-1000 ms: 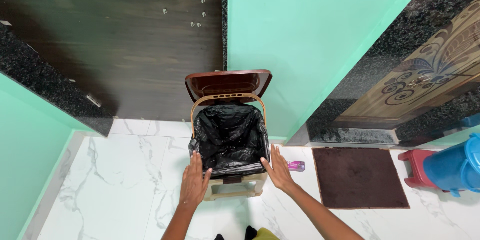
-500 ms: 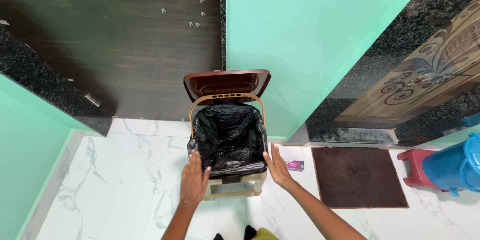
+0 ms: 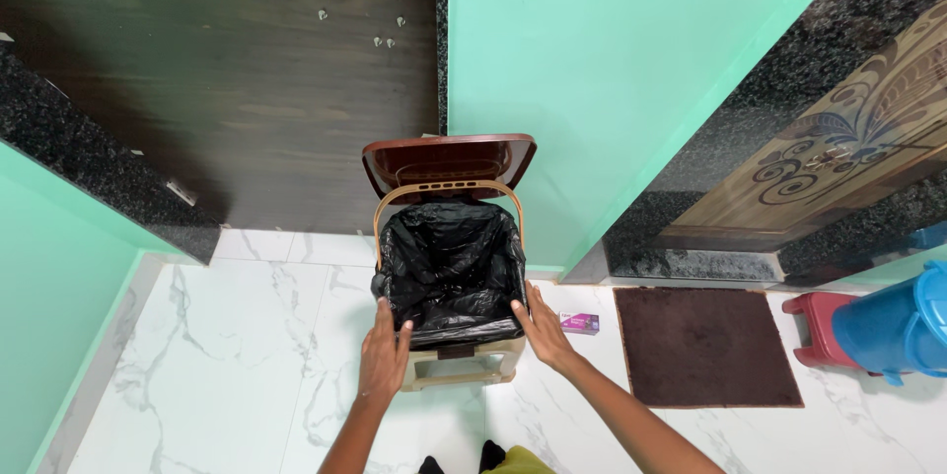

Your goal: The person places a black plastic bag into a brown trash bin, adjusting it to fit the interior. They then lift the bag out of the bin and gather the top edges to tie it into a knot.

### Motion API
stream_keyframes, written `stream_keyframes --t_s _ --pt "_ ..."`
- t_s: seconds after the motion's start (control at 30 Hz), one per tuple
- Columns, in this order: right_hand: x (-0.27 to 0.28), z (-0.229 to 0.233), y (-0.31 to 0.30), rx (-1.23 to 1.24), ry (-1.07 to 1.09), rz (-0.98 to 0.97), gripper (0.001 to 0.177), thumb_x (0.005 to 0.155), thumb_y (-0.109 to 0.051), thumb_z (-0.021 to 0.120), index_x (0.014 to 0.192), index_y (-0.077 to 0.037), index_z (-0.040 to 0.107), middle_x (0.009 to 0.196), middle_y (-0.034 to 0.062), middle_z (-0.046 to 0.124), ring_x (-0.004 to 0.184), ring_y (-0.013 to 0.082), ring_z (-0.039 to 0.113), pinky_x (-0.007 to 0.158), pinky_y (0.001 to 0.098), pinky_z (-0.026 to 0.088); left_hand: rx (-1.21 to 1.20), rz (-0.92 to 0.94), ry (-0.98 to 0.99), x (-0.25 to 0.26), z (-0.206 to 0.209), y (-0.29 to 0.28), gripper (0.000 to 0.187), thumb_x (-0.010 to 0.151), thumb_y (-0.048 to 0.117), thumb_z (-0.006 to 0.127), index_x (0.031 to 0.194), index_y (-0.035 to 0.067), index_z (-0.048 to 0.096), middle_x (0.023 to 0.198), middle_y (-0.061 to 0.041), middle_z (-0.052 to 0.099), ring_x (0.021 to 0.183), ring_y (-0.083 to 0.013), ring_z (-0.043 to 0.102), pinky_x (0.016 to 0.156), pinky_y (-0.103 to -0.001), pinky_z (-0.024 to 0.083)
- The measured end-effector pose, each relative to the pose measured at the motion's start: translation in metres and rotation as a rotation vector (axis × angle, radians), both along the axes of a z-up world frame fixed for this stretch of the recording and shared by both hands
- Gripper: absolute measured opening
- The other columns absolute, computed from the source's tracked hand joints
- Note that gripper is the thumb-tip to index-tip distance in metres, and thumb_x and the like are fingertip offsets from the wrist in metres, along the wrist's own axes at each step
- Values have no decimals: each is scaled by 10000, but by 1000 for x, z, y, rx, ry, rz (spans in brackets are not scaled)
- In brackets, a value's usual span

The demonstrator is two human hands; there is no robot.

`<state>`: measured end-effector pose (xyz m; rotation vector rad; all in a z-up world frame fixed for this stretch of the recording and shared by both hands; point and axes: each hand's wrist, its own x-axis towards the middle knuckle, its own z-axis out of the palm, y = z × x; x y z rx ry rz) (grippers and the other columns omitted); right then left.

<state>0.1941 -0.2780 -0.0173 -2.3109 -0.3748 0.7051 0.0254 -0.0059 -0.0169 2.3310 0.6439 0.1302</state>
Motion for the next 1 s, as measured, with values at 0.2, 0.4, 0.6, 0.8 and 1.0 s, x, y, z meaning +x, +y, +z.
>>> stream_keyframes --t_s 0.2,0.4,0.6,0.8,1.0 --pt "9 4 -6 45 -201 -105 757 1037 -590 283 1607 -95 226 1675 178 215 1565 330 171 1267 479 146 5 121 86 -10 -12 18 763 1065 504 283 1611 -10 145 1652 -199 236 1520 -312 250 1214 -485 250" --pt "-20 52 42 149 -490 270 646 1055 -405 439 1589 -65 312 1681 153 260 1576 309 174 1263 485 144 325 -90 -51 14 17 3 690 1051 431 338 1582 5 229 1674 -165 208 1537 -296 196 1200 -487 179" --pt "-62 67 59 -52 -414 687 655 1013 -314 548 1569 -68 304 1687 135 207 1567 278 113 1255 483 114 512 -446 -12 8 15 -23 570 1051 415 402 1467 27 442 1587 -129 402 1495 -263 309 1216 -454 232" --pt "-38 45 30 -249 -522 748 671 984 -293 578 1559 -70 313 1660 125 254 1567 281 124 1261 482 93 579 -528 102 -14 8 7 495 1055 365 426 1424 46 505 1482 -80 509 1488 -241 333 1232 -445 225" --pt "-33 53 31 -200 -608 639 784 955 -389 623 1562 -38 273 1628 150 288 1543 301 155 1245 482 112 669 -545 -101 -6 22 2 691 962 458 512 1469 -4 431 1544 -134 428 1454 -267 325 1186 -435 235"
